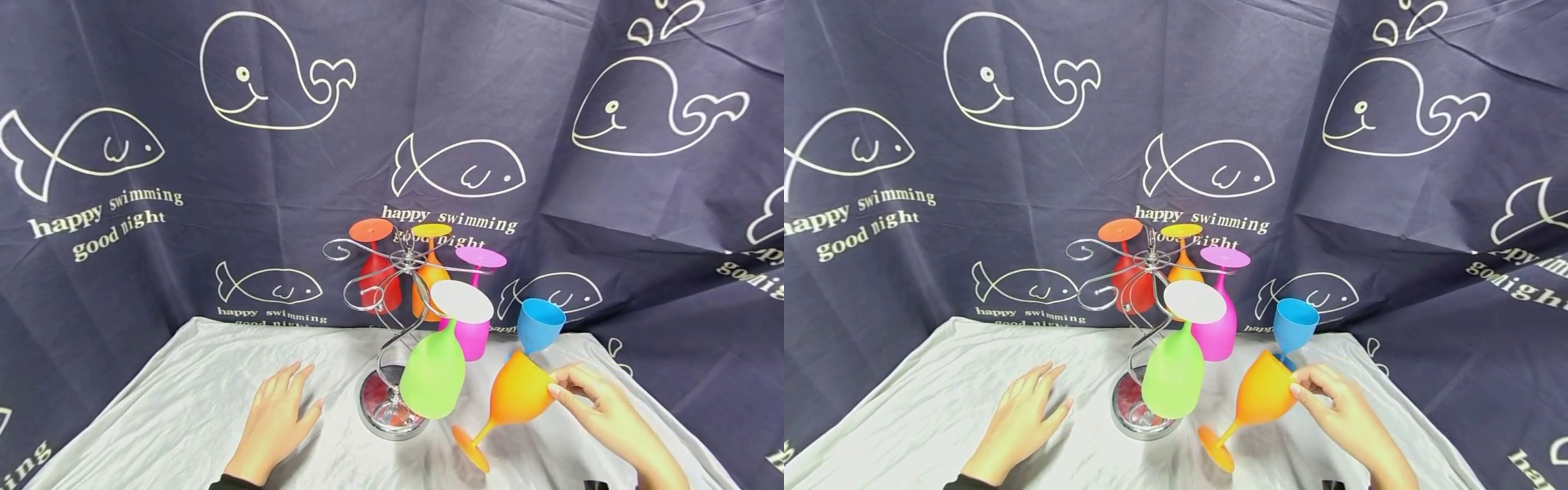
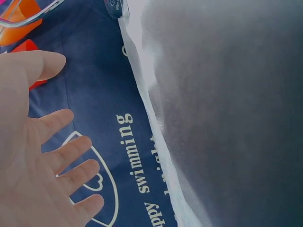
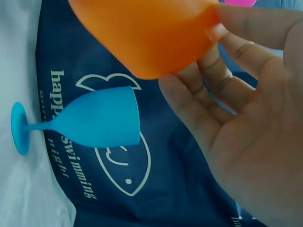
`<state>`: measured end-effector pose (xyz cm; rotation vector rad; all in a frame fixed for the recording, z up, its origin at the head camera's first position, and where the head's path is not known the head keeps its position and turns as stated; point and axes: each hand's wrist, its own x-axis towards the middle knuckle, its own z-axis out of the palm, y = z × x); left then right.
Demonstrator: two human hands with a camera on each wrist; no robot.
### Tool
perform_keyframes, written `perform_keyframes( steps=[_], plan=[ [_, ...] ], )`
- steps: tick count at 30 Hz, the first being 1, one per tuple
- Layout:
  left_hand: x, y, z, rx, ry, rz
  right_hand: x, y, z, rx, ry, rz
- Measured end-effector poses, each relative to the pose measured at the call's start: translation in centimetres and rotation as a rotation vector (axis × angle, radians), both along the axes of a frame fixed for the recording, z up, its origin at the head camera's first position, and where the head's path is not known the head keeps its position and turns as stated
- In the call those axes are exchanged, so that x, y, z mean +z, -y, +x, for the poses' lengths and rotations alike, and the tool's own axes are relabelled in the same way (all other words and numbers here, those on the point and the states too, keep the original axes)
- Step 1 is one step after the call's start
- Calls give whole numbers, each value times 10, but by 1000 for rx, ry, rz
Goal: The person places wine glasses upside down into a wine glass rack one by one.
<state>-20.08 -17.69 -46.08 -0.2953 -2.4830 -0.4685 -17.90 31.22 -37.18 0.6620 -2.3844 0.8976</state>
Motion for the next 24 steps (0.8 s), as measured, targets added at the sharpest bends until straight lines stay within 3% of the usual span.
perform_keyframes(
  steps=[4,12,24],
  plan=[
    [1,0,1,1,-14,-11,1,-1,2,67,113,-29],
    [0,0,1,2,-13,-18,-1,-4,0,200,230,-70],
    [0,0,0,2,34,-8,-8,-2,-11,458,467,-123]
  ],
)
